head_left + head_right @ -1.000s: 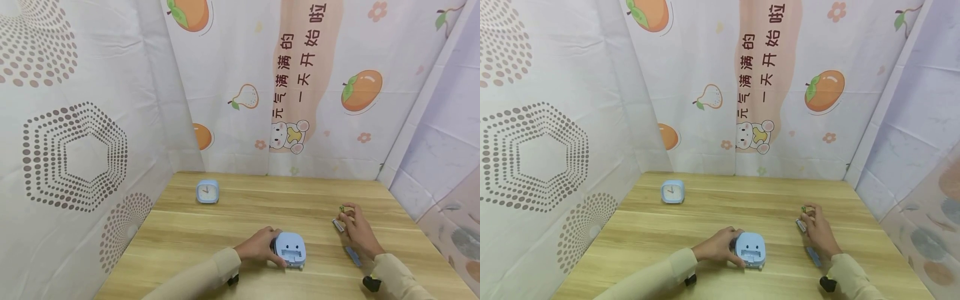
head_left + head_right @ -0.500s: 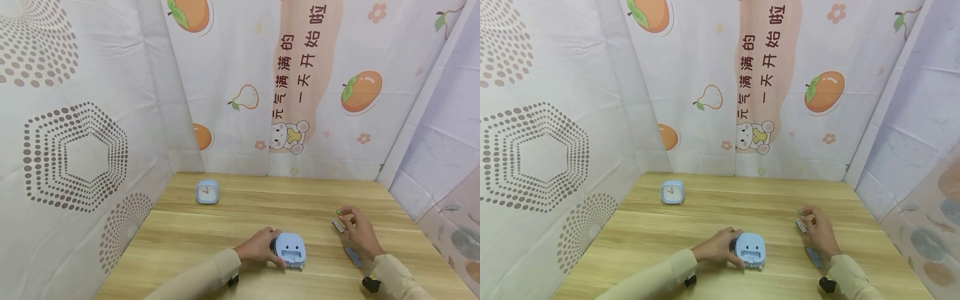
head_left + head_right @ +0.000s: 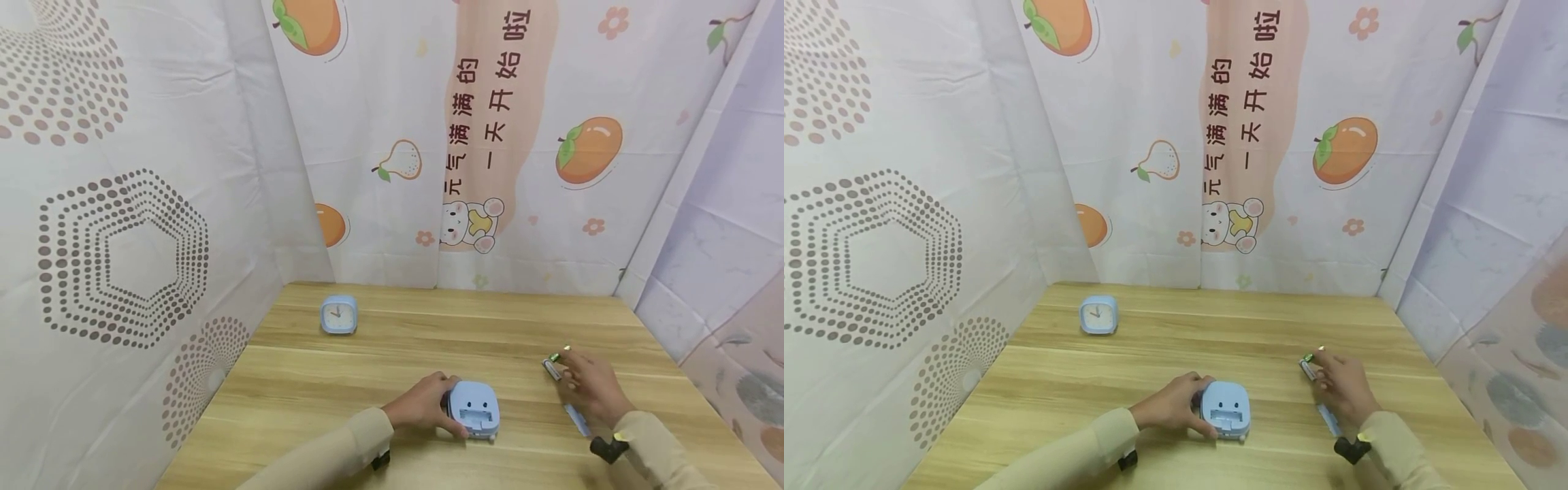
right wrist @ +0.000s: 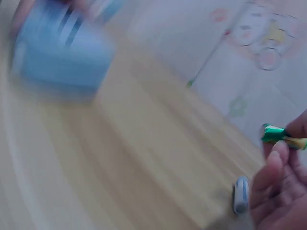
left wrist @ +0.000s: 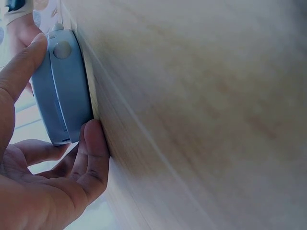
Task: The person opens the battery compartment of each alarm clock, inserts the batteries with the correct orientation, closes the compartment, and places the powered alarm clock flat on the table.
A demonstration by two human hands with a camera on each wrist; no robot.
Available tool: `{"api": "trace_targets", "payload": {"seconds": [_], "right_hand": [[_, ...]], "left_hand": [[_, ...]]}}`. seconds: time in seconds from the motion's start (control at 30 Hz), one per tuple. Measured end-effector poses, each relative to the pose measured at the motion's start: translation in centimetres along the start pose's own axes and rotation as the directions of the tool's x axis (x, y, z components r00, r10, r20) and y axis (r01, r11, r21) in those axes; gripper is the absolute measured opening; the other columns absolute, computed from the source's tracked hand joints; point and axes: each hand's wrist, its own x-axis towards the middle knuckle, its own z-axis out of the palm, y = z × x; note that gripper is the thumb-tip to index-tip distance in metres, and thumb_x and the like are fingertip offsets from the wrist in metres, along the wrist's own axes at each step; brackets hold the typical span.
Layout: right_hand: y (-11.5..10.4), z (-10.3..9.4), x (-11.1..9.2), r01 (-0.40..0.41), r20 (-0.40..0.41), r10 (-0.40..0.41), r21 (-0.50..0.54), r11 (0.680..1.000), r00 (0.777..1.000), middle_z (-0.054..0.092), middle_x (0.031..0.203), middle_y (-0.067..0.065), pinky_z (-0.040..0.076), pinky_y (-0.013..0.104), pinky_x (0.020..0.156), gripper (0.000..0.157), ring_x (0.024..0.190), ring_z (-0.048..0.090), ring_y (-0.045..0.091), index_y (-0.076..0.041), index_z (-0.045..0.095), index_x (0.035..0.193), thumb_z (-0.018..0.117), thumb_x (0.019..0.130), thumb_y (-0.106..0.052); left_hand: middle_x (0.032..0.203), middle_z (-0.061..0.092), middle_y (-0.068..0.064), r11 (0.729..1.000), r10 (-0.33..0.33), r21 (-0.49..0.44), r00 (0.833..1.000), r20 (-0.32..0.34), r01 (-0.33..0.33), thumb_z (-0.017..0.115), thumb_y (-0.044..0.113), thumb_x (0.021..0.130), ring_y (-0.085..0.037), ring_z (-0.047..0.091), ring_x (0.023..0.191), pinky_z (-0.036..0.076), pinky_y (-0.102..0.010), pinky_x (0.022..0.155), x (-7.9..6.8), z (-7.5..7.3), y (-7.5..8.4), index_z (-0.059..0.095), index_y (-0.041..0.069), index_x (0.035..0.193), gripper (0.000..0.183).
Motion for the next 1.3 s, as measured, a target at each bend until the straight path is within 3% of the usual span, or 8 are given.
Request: {"api": "trace_targets", "payload": {"seconds": [0.1, 0.2, 0.33, 0.43, 0.53, 0.8, 1.03, 1.3], "right_hand": [[-0.2, -0.3, -0.2, -0.144, 0.118, 0.119, 0.243, 0.959, 0.986, 0.067, 0.101, -0.008, 0.047, 0.014, 0.056, 0.02, 0.071, 0.055, -0.001, -0.014, 0.069, 0.103, 0.052, 0.109, -0.023], [-0.3, -0.5, -0.5, -0.212, 0.218, 0.143, 0.338, 0.917, 0.965, 0.061, 0.102, -0.005, 0.046, 0.011, 0.059, 0.023, 0.072, 0.052, -0.002, -0.015, 0.066, 0.105, 0.044, 0.111, -0.023], [-0.3, -1.0, -0.6, -0.333, 0.377, 0.14, 0.517, 0.788, 0.916, 0.063, 0.107, -0.001, 0.042, 0.011, 0.063, 0.032, 0.075, 0.049, 0.0, -0.007, 0.066, 0.107, 0.039, 0.112, -0.023], [-0.4, -1.2, -0.5, -0.42, 0.455, 0.151, 0.577, 0.701, 0.878, 0.066, 0.112, 0.003, 0.042, 0.011, 0.065, 0.035, 0.075, 0.049, 0.001, -0.004, 0.066, 0.108, 0.036, 0.113, -0.022], [-0.5, -1.1, -0.6, -0.438, 0.458, 0.168, 0.581, 0.687, 0.873, 0.066, 0.113, 0.006, 0.042, 0.013, 0.065, 0.034, 0.073, 0.048, 0.001, -0.004, 0.065, 0.109, 0.037, 0.113, -0.022], [-0.8, -0.8, -0.7, -0.415, 0.443, 0.175, 0.529, 0.74, 0.879, 0.068, 0.116, 0.003, 0.042, 0.013, 0.064, 0.034, 0.074, 0.047, 0.0, -0.007, 0.069, 0.11, 0.04, 0.113, -0.024], [-0.6, -1.1, -0.6, -0.343, 0.394, 0.186, 0.378, 0.86, 0.9, 0.067, 0.103, -0.005, 0.042, 0.009, 0.058, 0.033, 0.069, 0.05, -0.002, -0.015, 0.07, 0.101, 0.041, 0.112, -0.024], [-0.3, -0.3, -0.8, -0.12, 0.161, 0.1, 0.118, 0.986, 0.982, 0.068, 0.096, -0.01, 0.043, 0.013, 0.055, 0.016, 0.068, 0.054, -0.002, -0.018, 0.066, 0.101, 0.052, 0.108, -0.018]], "left_hand": [[0.125, 0.057, 0.002, 1.0, -0.002, 0.002, 1.0, 0.0, 0.002, 0.094, 0.047, 0.07, -0.004, 0.052, 0.103, 0.048, -0.025, 0.095, 0.0, 0.0, -0.1, 0.047, 0.011, 0.154, 0.103], [0.125, 0.057, 0.001, 1.0, 0.001, 0.011, 1.0, -0.002, 0.0, 0.094, 0.049, 0.07, -0.004, 0.052, 0.103, 0.048, -0.025, 0.095, 0.1, 0.1, -0.2, 0.047, 0.011, 0.155, 0.104], [0.125, 0.058, 0.002, 1.0, 0.008, 0.018, 1.0, -0.005, -0.008, 0.093, 0.05, 0.07, -0.003, 0.052, 0.103, 0.048, -0.024, 0.095, 0.2, 0.2, -0.2, 0.048, 0.011, 0.154, 0.104], [0.124, 0.058, 0.002, 1.0, 0.006, 0.016, 1.0, -0.003, -0.006, 0.094, 0.049, 0.07, -0.003, 0.052, 0.102, 0.048, -0.024, 0.094, 0.1, 0.1, -0.1, 0.048, 0.011, 0.154, 0.103], [0.124, 0.058, 0.002, 1.0, 0.001, 0.017, 1.0, -0.002, -0.001, 0.094, 0.048, 0.07, -0.003, 0.052, 0.103, 0.048, -0.025, 0.095, 0.0, 0.1, 0.0, 0.047, 0.011, 0.154, 0.103], [0.122, 0.057, 0.002, 1.0, 0.003, 0.012, 1.0, -0.003, -0.003, 0.094, 0.047, 0.071, -0.004, 0.052, 0.102, 0.048, -0.026, 0.096, -0.1, 0.0, 0.1, 0.047, 0.011, 0.154, 0.102], [0.124, 0.059, 0.002, 0.999, 0.018, 0.026, 1.0, -0.004, -0.018, 0.094, 0.048, 0.071, -0.003, 0.053, 0.104, 0.048, -0.025, 0.095, 0.0, 0.1, 0.1, 0.05, 0.011, 0.152, 0.099], [0.123, 0.059, 0.002, 0.999, 0.029, 0.03, 1.0, -0.003, -0.029, 0.094, 0.048, 0.071, -0.003, 0.053, 0.102, 0.048, -0.023, 0.093, 0.2, 0.1, -0.1, 0.05, 0.01, 0.152, 0.099]]}}
